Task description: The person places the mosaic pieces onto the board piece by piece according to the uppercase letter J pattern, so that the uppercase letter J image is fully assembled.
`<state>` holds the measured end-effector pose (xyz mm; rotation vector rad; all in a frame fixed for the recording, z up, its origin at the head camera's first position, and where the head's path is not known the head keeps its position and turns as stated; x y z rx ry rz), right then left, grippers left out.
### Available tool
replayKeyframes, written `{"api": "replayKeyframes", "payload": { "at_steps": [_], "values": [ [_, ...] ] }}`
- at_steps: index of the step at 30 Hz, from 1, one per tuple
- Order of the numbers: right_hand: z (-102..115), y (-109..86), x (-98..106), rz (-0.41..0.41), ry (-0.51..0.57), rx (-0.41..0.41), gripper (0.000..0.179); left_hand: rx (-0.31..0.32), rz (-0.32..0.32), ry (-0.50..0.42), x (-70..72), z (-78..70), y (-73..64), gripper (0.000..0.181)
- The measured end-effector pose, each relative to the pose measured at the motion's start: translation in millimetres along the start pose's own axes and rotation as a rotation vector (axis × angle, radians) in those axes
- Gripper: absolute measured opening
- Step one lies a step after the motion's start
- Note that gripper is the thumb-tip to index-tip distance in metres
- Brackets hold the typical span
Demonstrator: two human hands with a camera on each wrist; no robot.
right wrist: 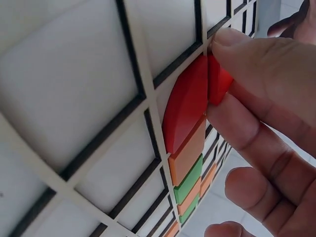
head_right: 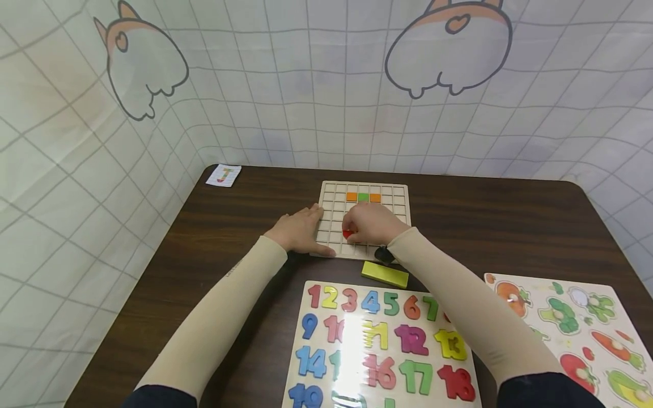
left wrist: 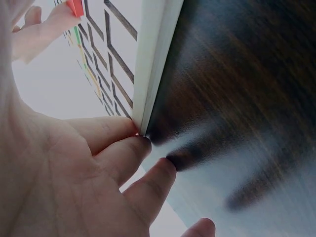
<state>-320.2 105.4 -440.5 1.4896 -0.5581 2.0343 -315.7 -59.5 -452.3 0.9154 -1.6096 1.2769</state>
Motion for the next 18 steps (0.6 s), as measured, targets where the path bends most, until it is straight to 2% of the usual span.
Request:
{"api": "replayKeyframes", "payload": {
  "at_steps": [11,18],
  "values": [
    [3,-4.8,-3,-0.015,-0.048,0.043,0.022,-0.015,0.018,0.006,-1.9,0.7,0.1,0.121],
    [-8,-15.8,0,-0.068,0.039,-0.003,0.032,-0.020,0.027,-0.016,-7.4,2.2,1.7,0.123]
  ]
}}
Point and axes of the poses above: each hand's wrist, its own y-axis towards the middle knuckle, its own x-axis out of the back of the hand, z = x × y, the point moved 5 cm from there along y, towards the middle knuckle, and after that the axes turned 10 degrees about x, right-handed, at the moved point
